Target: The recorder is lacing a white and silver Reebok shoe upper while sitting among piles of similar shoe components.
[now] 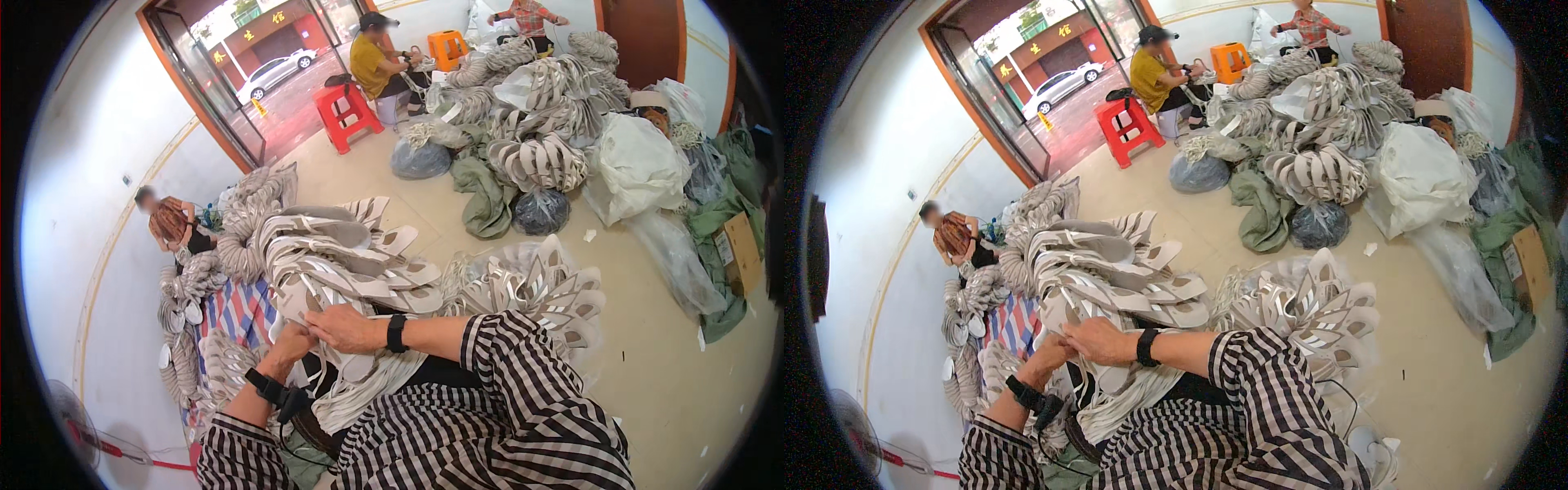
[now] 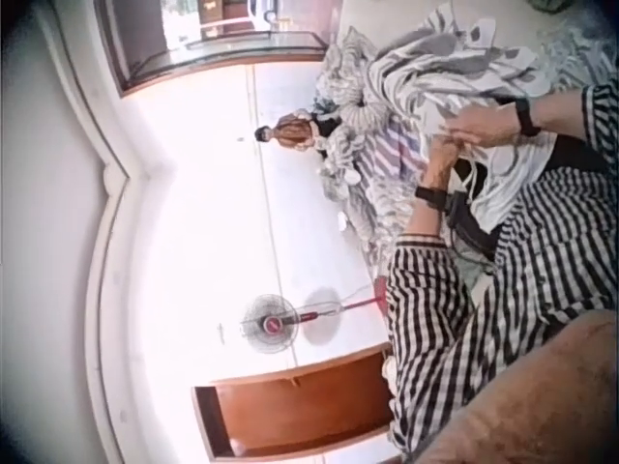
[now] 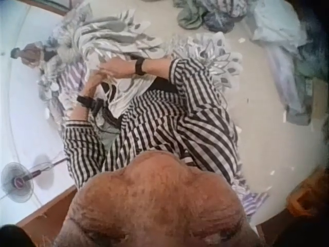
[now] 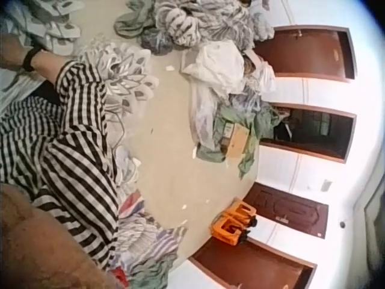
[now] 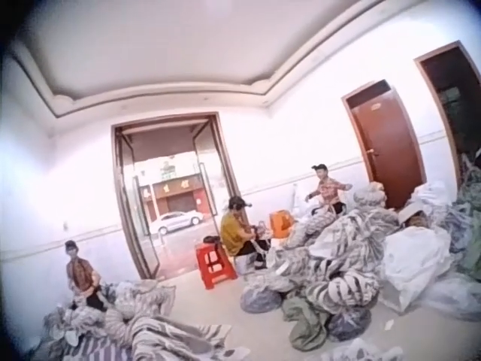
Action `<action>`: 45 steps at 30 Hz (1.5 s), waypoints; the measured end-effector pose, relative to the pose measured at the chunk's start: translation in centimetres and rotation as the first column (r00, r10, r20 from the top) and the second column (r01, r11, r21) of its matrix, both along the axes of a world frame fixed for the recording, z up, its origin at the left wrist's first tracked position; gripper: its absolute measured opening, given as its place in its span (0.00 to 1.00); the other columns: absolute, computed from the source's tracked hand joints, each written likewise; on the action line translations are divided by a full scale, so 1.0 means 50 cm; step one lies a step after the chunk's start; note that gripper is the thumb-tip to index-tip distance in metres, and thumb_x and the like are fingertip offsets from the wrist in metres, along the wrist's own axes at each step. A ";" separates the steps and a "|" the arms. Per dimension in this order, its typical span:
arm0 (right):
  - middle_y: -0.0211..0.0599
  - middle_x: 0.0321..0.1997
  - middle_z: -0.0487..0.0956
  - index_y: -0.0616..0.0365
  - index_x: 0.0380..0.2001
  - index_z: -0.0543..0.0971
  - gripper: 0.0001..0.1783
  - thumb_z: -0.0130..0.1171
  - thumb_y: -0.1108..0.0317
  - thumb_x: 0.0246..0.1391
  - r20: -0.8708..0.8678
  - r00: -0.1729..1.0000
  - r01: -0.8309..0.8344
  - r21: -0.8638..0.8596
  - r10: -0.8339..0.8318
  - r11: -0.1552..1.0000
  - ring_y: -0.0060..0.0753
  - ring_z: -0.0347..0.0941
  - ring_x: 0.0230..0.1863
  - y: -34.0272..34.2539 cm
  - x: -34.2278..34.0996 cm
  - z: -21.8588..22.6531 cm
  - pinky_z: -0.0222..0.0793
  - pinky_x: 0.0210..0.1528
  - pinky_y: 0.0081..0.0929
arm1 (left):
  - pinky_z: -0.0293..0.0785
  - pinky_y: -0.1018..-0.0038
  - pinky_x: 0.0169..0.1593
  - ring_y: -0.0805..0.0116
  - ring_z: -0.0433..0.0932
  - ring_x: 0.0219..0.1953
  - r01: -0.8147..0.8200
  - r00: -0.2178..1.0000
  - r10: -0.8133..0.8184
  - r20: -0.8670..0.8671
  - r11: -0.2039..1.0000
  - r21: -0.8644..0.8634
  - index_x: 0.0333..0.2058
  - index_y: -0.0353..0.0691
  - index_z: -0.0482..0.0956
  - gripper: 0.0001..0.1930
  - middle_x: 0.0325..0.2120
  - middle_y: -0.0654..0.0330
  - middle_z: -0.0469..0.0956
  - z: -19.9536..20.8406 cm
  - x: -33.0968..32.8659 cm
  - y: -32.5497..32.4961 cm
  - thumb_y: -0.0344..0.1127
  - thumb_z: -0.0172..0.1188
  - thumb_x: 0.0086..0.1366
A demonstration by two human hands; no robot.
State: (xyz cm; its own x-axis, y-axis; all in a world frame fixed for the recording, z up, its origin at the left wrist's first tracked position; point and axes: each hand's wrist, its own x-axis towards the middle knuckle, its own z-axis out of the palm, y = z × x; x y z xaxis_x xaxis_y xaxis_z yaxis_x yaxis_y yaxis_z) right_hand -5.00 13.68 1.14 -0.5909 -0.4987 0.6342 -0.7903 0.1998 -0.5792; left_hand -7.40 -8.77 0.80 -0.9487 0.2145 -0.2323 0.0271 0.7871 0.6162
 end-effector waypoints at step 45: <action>0.28 0.28 0.75 0.63 0.38 0.76 0.08 0.50 0.72 0.60 0.560 0.748 -0.121 -0.414 0.357 0.902 0.14 0.70 0.25 0.055 -0.002 0.023 0.66 0.30 0.13 | 0.63 0.65 0.40 0.56 0.69 0.36 0.257 0.591 -0.408 -0.696 0.913 -0.317 0.31 0.41 0.72 0.10 0.28 0.57 0.70 0.106 0.151 0.127 0.31 0.63 0.49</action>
